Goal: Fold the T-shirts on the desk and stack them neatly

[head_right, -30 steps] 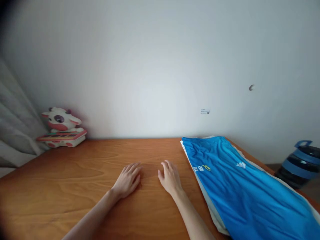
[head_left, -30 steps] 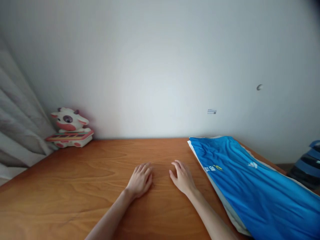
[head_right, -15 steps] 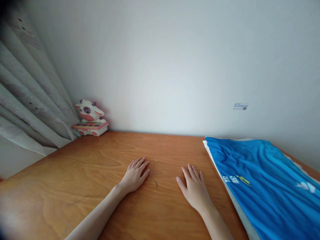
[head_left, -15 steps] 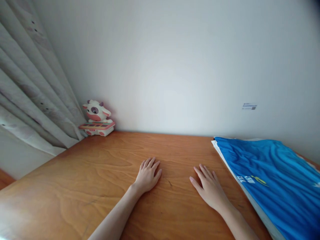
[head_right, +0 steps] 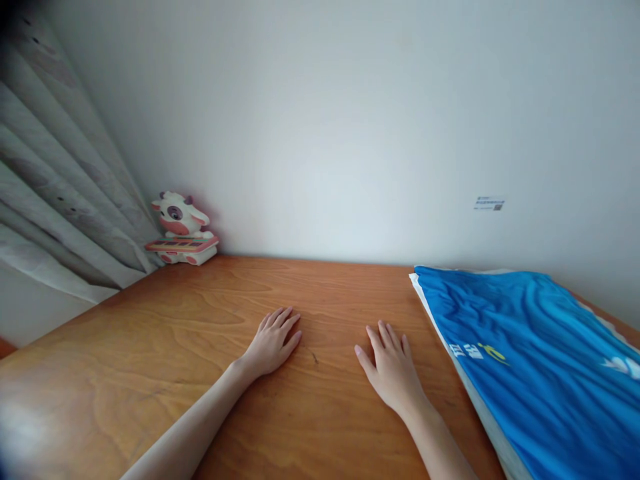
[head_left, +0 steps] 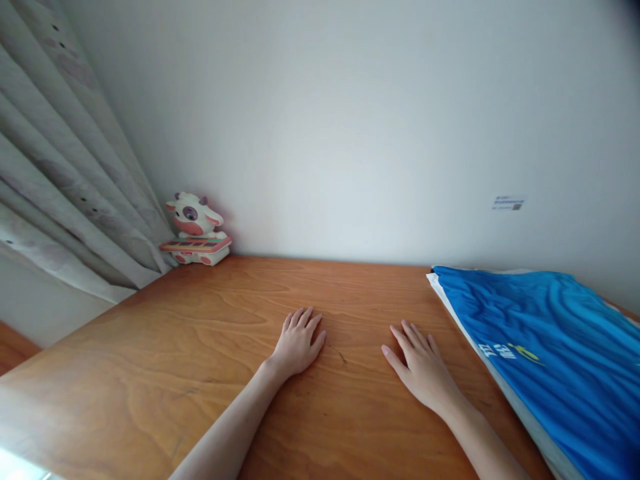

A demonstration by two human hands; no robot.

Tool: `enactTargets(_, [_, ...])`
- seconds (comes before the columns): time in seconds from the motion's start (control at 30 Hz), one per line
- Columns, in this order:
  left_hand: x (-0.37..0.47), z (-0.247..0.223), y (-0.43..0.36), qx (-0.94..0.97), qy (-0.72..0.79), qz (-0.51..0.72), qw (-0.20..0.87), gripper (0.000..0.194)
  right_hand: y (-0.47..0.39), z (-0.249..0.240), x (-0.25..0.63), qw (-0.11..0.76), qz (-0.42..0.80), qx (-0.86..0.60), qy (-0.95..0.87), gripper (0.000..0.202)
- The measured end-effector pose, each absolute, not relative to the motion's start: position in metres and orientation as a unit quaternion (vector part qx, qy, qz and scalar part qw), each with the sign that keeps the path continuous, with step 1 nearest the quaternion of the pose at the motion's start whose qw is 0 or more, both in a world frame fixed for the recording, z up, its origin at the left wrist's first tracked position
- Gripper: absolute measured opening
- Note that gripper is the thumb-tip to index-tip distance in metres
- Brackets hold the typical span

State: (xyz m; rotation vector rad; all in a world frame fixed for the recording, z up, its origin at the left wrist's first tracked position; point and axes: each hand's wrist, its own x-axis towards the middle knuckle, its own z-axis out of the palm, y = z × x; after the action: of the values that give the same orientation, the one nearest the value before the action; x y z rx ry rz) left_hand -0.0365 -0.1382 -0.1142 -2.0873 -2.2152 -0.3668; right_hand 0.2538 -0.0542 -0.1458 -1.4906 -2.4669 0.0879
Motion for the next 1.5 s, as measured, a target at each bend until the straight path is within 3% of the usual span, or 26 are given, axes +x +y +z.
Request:
enactTargets(0.83, [-0.0349,-0.1094,-0.1399,-0.681,-0.725,-0.100,0.029,0.050,-0.0537,-0.1453,0.2542,0.109,0.027,-0.512,-0.852,0.070])
enactTargets(1.5, [-0.0378,-0.1119,-0.1367,-0.680,-0.720,-0.129,0.035,0.047,-0.0567,-0.1398,0.2527,0.150,0.053,-0.510,-0.845,0.066])
